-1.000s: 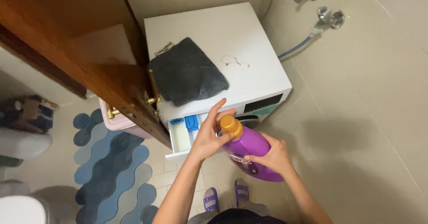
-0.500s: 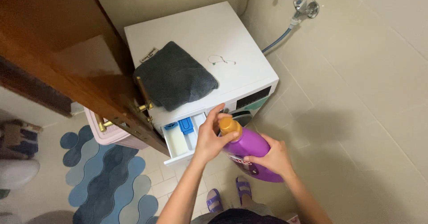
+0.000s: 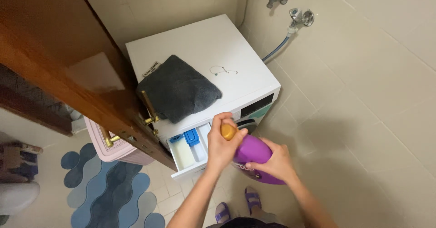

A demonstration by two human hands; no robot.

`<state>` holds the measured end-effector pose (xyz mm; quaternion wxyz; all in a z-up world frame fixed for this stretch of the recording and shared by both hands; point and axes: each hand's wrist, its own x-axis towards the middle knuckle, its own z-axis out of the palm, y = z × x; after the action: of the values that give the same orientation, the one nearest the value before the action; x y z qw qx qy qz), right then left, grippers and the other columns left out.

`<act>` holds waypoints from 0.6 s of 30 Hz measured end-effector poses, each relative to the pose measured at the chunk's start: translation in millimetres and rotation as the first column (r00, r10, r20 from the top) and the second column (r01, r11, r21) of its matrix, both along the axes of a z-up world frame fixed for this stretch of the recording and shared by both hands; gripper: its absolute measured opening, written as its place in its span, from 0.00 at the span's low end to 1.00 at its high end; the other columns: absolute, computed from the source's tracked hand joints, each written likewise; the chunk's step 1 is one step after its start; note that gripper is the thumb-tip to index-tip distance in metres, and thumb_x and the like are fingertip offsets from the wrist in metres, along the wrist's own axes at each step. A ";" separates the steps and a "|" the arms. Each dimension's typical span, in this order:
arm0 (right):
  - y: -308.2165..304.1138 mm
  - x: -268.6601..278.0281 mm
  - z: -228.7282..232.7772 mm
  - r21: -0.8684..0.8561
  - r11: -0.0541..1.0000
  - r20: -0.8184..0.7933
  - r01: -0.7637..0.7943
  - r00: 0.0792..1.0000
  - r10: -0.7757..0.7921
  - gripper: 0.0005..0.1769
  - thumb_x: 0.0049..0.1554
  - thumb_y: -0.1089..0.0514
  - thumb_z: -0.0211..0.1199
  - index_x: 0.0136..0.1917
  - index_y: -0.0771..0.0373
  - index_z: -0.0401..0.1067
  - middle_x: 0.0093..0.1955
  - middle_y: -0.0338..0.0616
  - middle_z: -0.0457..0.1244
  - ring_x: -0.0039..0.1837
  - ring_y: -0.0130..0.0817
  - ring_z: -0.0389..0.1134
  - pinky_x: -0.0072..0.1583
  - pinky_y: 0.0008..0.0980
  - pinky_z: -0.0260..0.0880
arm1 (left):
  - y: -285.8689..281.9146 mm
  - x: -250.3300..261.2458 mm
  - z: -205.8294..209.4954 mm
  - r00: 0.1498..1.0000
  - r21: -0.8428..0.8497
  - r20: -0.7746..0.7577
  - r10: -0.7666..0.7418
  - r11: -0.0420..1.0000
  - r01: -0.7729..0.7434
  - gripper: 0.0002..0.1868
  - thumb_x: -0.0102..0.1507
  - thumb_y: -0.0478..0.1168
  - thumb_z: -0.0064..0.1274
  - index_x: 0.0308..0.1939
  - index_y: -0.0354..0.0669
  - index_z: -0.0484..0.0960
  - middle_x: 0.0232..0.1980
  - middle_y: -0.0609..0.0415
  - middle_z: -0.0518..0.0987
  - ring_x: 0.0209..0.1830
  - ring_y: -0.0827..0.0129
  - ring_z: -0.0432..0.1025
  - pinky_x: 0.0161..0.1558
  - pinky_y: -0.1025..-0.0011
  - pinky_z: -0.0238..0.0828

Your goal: Loading a washing machine, adding detergent and softener, and starting the cycle.

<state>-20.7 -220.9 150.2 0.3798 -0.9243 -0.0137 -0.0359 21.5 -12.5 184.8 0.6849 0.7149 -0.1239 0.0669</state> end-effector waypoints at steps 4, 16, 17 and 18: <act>-4.8 0.6 12.9 0.085 0.993 -0.015 -0.085 0.996 0.087 0.51 0.26 0.37 0.84 0.60 0.62 0.75 0.47 0.48 0.74 0.48 0.39 0.78 0.55 0.36 0.77 | 14.0 11.9 22.1 0.955 -0.045 0.108 -0.276 0.958 0.282 0.34 0.60 0.36 0.67 0.67 0.36 0.68 0.43 0.51 0.75 0.46 0.69 0.73 0.53 0.69 0.72; -20.3 10.8 13.7 0.293 0.948 -0.160 -0.126 0.971 0.178 0.38 0.31 0.49 0.83 0.53 0.63 0.78 0.44 0.45 0.75 0.47 0.34 0.77 0.54 0.36 0.78 | 13.8 27.1 14.3 0.853 -0.230 0.042 -0.521 0.825 0.515 0.27 0.60 0.28 0.55 0.62 0.38 0.67 0.49 0.53 0.75 0.51 0.69 0.73 0.53 0.73 0.73; -20.7 9.6 12.3 0.294 0.949 -0.164 -0.116 0.972 0.170 0.38 0.31 0.49 0.83 0.53 0.63 0.78 0.44 0.45 0.75 0.47 0.34 0.77 0.54 0.36 0.78 | 10.1 23.7 23.3 0.848 -0.232 0.038 -0.528 0.821 0.522 0.27 0.60 0.28 0.55 0.62 0.38 0.67 0.49 0.53 0.75 0.51 0.69 0.73 0.53 0.73 0.73; -21.0 9.5 11.7 0.348 0.930 -0.175 -0.115 0.967 0.185 0.38 0.31 0.50 0.83 0.54 0.63 0.78 0.44 0.44 0.75 0.46 0.33 0.77 0.53 0.35 0.77 | 6.6 21.3 33.3 0.865 -0.174 0.014 -0.502 0.850 0.497 0.29 0.59 0.29 0.57 0.63 0.39 0.65 0.49 0.54 0.75 0.51 0.70 0.73 0.53 0.73 0.73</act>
<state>-11.2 -241.9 161.8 0.5325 -0.8411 -0.0389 0.0868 42.7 -5.9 218.0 0.7396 0.5974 -0.2881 -0.1144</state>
